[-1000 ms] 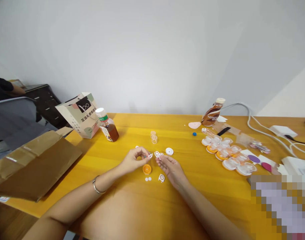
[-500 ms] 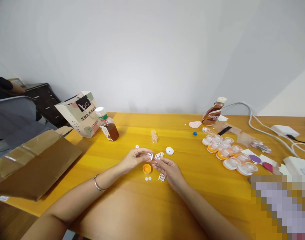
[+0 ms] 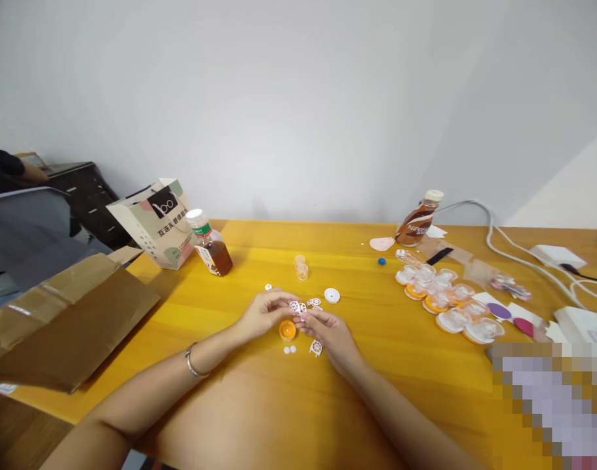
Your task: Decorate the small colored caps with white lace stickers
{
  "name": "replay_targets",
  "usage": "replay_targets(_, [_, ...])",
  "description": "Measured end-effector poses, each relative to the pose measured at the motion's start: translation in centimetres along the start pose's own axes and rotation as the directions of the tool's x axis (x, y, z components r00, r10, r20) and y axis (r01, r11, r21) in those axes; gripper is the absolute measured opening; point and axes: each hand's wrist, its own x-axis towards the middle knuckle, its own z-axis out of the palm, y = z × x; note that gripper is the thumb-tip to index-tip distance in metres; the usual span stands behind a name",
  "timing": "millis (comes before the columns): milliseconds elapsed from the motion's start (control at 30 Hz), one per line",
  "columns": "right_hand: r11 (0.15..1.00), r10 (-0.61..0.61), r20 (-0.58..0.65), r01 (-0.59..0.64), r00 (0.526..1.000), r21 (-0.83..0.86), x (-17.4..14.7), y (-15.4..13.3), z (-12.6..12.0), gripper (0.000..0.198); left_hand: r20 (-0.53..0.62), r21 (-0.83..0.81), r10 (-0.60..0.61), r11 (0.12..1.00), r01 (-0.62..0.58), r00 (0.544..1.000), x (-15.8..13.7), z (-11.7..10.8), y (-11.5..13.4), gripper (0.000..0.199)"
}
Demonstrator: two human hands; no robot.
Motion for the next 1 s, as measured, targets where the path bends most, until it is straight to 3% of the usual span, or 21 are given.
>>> replay_targets(167, [0.999, -0.01, 0.045, 0.012, 0.999, -0.032, -0.12, -0.29, 0.25, 0.025, -0.012, 0.123, 0.129, 0.984, -0.127, 0.992, -0.01, -0.24, 0.06, 0.021])
replay_targets(333, [0.999, -0.006, 0.064, 0.008, 0.998, -0.045, -0.26, -0.4, 0.35, 0.029, 0.006, 0.165, 0.183, 0.969, -0.182, 0.983, -0.16, -0.06, -0.12, 0.02])
replay_targets(1000, [0.999, -0.043, 0.085, 0.045, 0.995, -0.03, -0.03, 0.05, 0.02, 0.024, 0.067, 0.263, 0.177, 0.946, -0.189, 0.982, -0.5, -0.02, 0.02, 0.025])
